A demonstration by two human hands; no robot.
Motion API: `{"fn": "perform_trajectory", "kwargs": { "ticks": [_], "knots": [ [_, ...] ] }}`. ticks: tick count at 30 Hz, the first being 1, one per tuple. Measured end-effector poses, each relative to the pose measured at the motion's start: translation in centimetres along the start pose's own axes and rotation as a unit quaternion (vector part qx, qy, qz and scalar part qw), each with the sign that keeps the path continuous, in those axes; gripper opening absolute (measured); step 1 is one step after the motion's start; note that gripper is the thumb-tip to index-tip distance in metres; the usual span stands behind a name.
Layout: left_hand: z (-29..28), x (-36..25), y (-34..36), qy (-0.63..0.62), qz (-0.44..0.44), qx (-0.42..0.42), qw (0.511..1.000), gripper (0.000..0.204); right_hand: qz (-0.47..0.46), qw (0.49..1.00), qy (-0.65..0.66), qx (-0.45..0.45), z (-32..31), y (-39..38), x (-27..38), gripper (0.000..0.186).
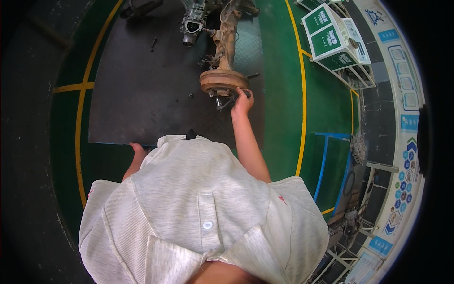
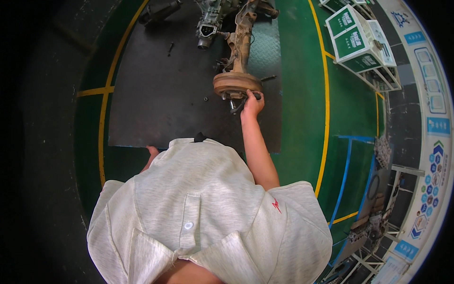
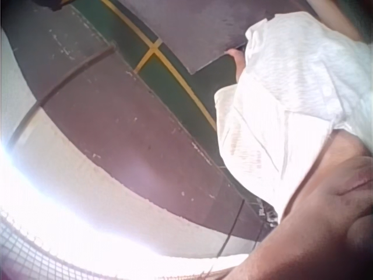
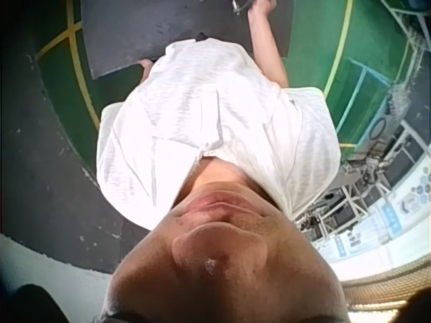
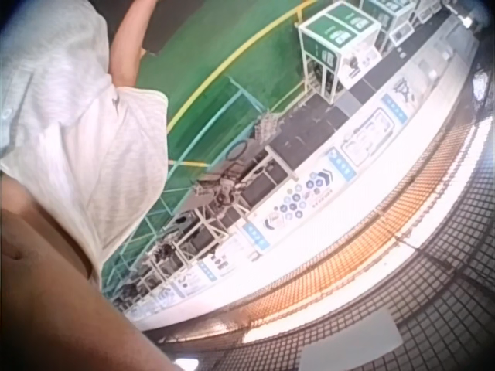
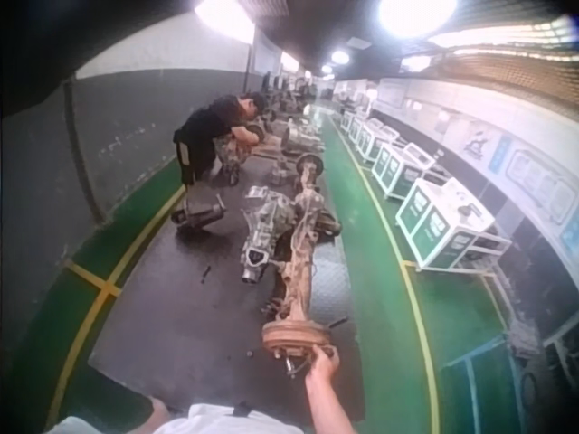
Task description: Using a socket wrench to tighten or loosen bolts on a vehicle axle assembly.
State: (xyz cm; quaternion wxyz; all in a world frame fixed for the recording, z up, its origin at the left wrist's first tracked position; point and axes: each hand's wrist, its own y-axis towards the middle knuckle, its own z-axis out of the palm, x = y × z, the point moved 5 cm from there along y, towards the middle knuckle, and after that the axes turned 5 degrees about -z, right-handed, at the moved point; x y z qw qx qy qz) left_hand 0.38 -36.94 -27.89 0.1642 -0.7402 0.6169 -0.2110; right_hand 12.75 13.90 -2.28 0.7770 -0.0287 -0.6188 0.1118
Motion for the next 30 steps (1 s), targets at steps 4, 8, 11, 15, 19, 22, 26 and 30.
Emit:
{"fn": "perform_trajectory", "kwargs": {
  "ticks": [4, 8, 11, 15, 19, 22, 26, 30],
  "knots": [
    [2.3, -0.7, 1.4, -0.011, 0.033, 0.037, 0.999, 0.050, -0.009, 1.000, 0.007, -0.025, -0.5, 0.1, -0.3, 0.021],
    [7.5, 5.4, 9.3, -0.138, 0.074, 0.119, 0.980, 0.050, 0.016, 0.998, 0.063, -0.021, 2.5, -1.3, -0.9, 0.021],
    [3.2, -3.2, 5.5, -0.074, 0.205, 0.175, 0.960, 0.056, 0.002, 0.997, 0.055, -0.058, -0.9, -0.1, -1.2, 0.020],
    [-11.3, -15.3, -5.8, -0.135, 0.193, 0.239, 0.942, 0.057, -0.027, 0.998, 0.017, -0.058, 0.4, -1.6, -1.0, 0.019],
    [-11.1, -27.5, -10.3, -0.290, 0.287, 0.323, 0.854, 0.054, -0.024, 0.995, 0.078, -0.057, 2.5, -1.2, -1.0, 0.019],
    [-5.1, -33.2, -11.1, -0.410, 0.160, 0.462, 0.770, 0.058, -0.008, 0.997, 0.067, -0.046, 3.2, -1.0, -0.6, 0.019],
    [-2.8, -36.9, -16.6, -0.519, -0.049, 0.549, 0.653, 0.059, -0.007, 1.000, 0.004, -0.030, 0.7, -0.7, -1.0, 0.022],
    [-1.5, -38.5, -17.6, -0.572, -0.119, 0.564, 0.584, 0.053, 0.021, 0.996, -0.082, 0.035, -0.6, -0.2, -0.9, 0.023]
  ]
}}
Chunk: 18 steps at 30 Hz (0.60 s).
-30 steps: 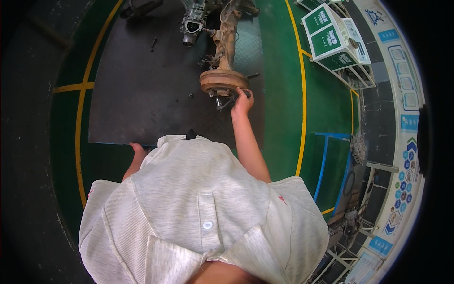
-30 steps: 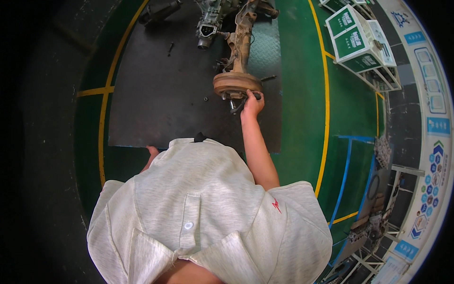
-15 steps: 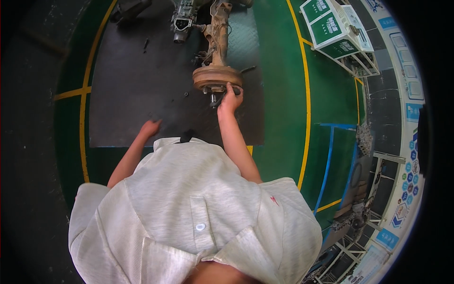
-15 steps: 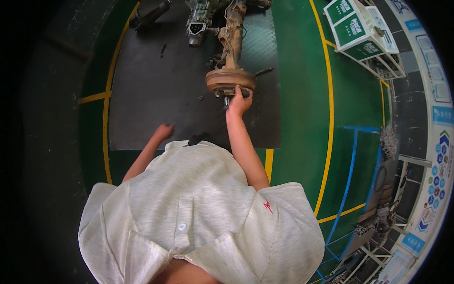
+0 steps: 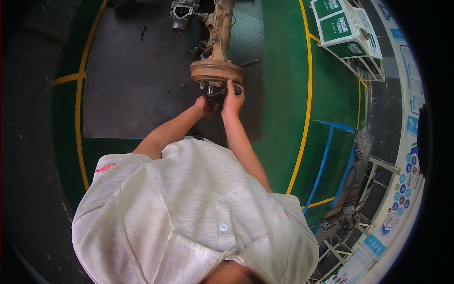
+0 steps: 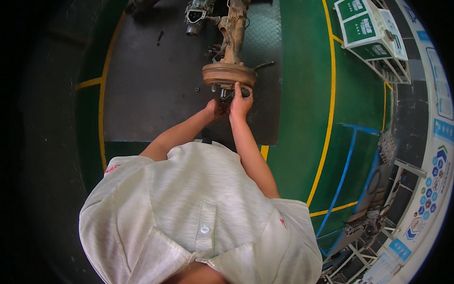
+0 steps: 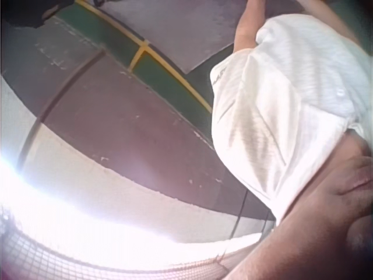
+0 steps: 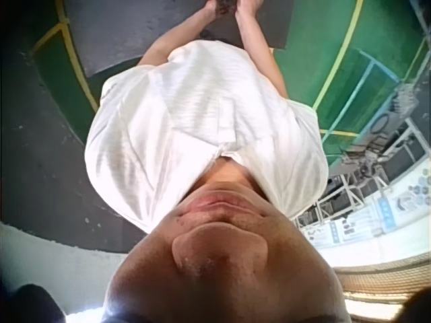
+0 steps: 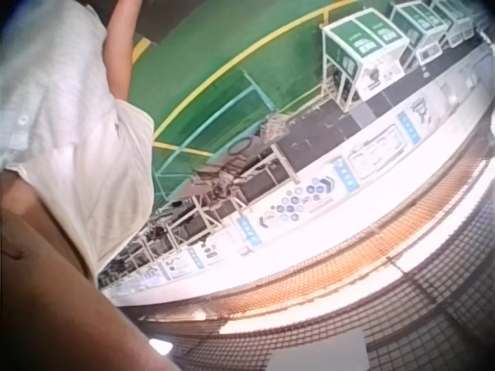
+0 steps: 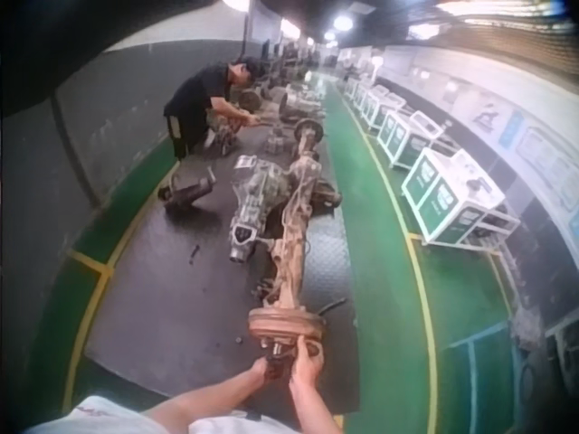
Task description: Using a socket wrench to tighten or loosen bolts on a vehicle axle assembly.
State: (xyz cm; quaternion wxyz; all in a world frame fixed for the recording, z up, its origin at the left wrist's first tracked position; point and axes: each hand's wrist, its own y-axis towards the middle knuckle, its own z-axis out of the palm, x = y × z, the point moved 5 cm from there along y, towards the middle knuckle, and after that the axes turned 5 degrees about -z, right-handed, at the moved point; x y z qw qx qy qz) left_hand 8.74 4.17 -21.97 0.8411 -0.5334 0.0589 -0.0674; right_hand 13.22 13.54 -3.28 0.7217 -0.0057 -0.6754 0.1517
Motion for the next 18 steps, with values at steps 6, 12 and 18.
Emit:
{"fn": "perform_trajectory", "kwargs": {
  "ticks": [6, 12, 18],
  "knots": [
    [-0.4, -0.1, 0.7, -0.114, 0.030, 0.014, 0.993, 0.038, -0.285, 0.899, -0.328, 0.059, -2.4, 1.2, 2.6, 0.039],
    [-1.6, -0.9, -1.1, -0.146, 0.066, 0.018, 0.987, 0.031, -0.163, 0.929, -0.327, 0.062, -6.4, 5.0, 0.4, 0.040],
    [-2.0, -1.5, -5.1, -0.102, 0.141, 0.002, 0.985, 0.033, -0.033, 0.947, -0.312, 0.063, -10.2, 9.8, -5.5, 0.041]
  ]
}}
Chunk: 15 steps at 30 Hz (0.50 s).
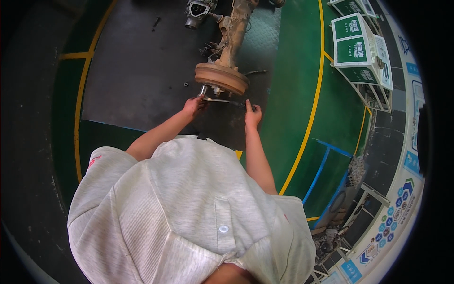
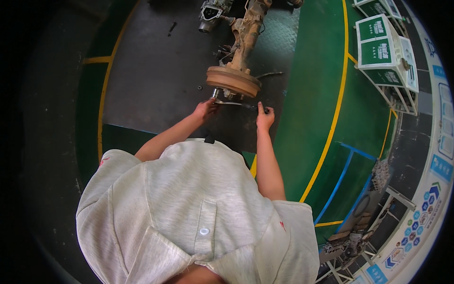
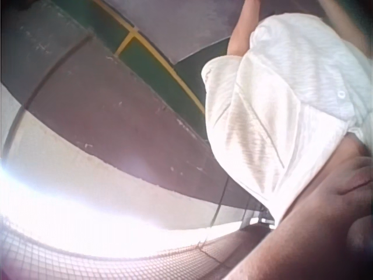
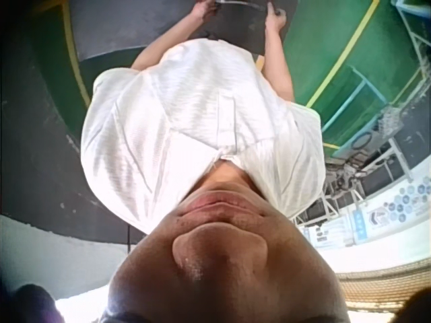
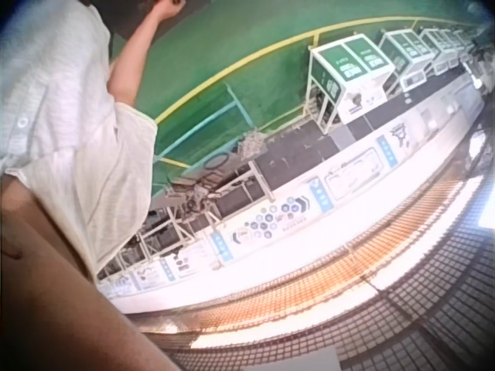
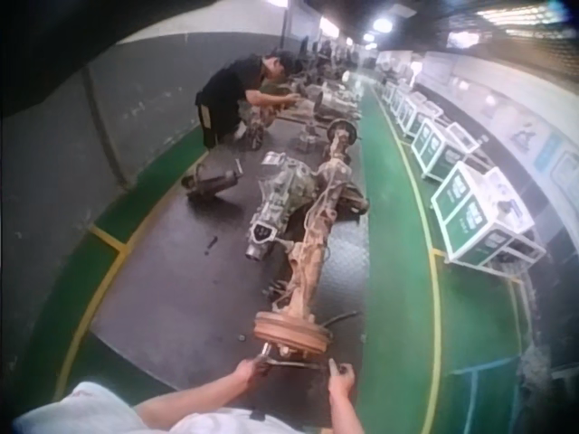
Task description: Using a socket wrench to tighten or loosen bolts on a vehicle axle assembly.
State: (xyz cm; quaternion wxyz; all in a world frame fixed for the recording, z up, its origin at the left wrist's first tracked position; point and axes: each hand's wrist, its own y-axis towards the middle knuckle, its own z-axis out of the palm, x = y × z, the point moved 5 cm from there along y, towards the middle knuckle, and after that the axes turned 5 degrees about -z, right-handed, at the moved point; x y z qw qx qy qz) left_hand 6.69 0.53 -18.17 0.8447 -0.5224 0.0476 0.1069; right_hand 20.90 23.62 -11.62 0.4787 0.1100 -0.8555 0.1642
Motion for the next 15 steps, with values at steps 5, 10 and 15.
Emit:
{"fn": "perform_trajectory", "kwargs": {
  "ticks": [5, 10, 15],
  "knots": [
    [0.7, -1.4, -1.6, 0.263, 0.146, 0.005, 0.954, 0.040, 0.225, 0.964, 0.107, 0.096, 2.1, -0.1, -4.0, 0.040],
    [1.2, -1.5, -2.4, 0.255, 0.143, 0.055, 0.955, 0.043, 0.121, 0.985, 0.117, 0.034, -1.2, -0.4, -1.2, 0.032],
    [2.0, -1.6, -3.4, 0.145, 0.033, 0.145, 0.978, 0.036, 0.063, 0.990, 0.124, 0.005, -3.8, -3.9, 8.2, 0.029]
  ]
}}
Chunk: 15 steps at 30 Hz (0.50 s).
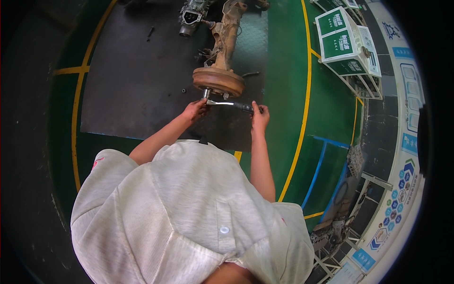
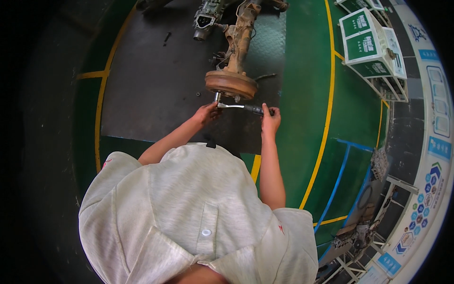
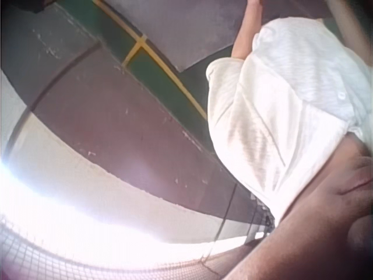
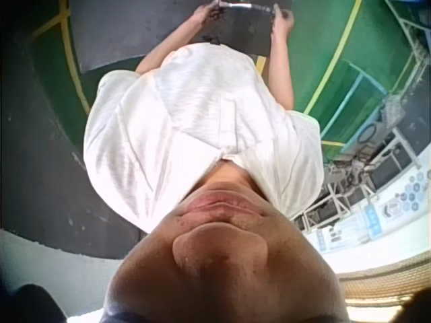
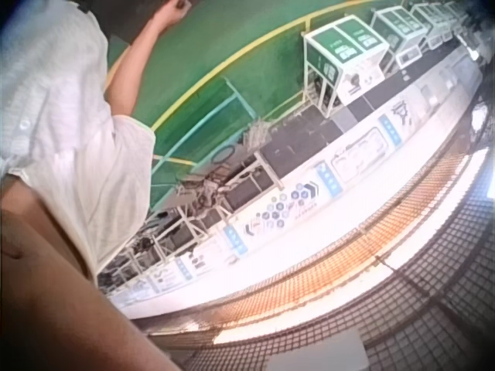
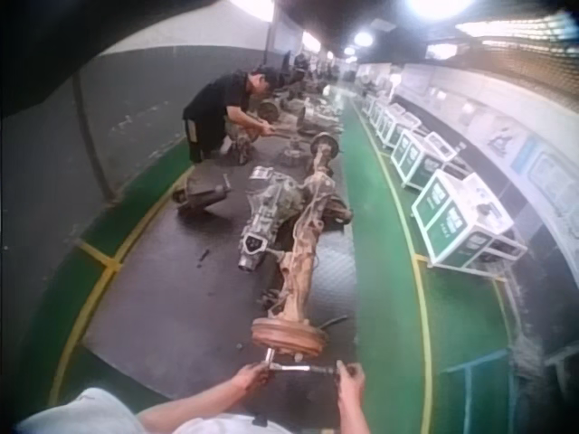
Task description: Using a socket wrench to tighten or loosen bolts on a vehicle axle assembly.
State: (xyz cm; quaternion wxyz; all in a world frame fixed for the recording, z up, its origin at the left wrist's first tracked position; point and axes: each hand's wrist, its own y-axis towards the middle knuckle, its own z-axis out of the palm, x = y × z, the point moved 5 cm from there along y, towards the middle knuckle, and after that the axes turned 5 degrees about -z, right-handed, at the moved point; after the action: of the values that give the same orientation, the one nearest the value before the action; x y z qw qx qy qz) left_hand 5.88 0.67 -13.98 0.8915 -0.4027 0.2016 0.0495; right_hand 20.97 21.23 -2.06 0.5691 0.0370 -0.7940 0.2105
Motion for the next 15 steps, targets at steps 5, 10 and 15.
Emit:
{"fn": "perform_trajectory", "kwargs": {
  "ticks": [5, 10, 15],
  "knots": [
    [0.8, 1.0, 0.3, -0.122, -0.049, 0.011, 0.991, 0.035, -0.291, 0.945, -0.149, 0.003, 3.1, -6.2, 8.4, 0.033],
    [1.7, 1.8, 1.2, -0.227, -0.075, 0.014, 0.971, 0.042, -0.408, 0.890, -0.187, 0.080, 9.3, -11.9, 12.8, 0.025],
    [1.6, 1.6, 1.1, -0.228, -0.086, -0.052, 0.969, 0.044, -0.424, 0.891, -0.154, 0.047, 7.9, -9.1, 11.5, 0.019]
  ]
}}
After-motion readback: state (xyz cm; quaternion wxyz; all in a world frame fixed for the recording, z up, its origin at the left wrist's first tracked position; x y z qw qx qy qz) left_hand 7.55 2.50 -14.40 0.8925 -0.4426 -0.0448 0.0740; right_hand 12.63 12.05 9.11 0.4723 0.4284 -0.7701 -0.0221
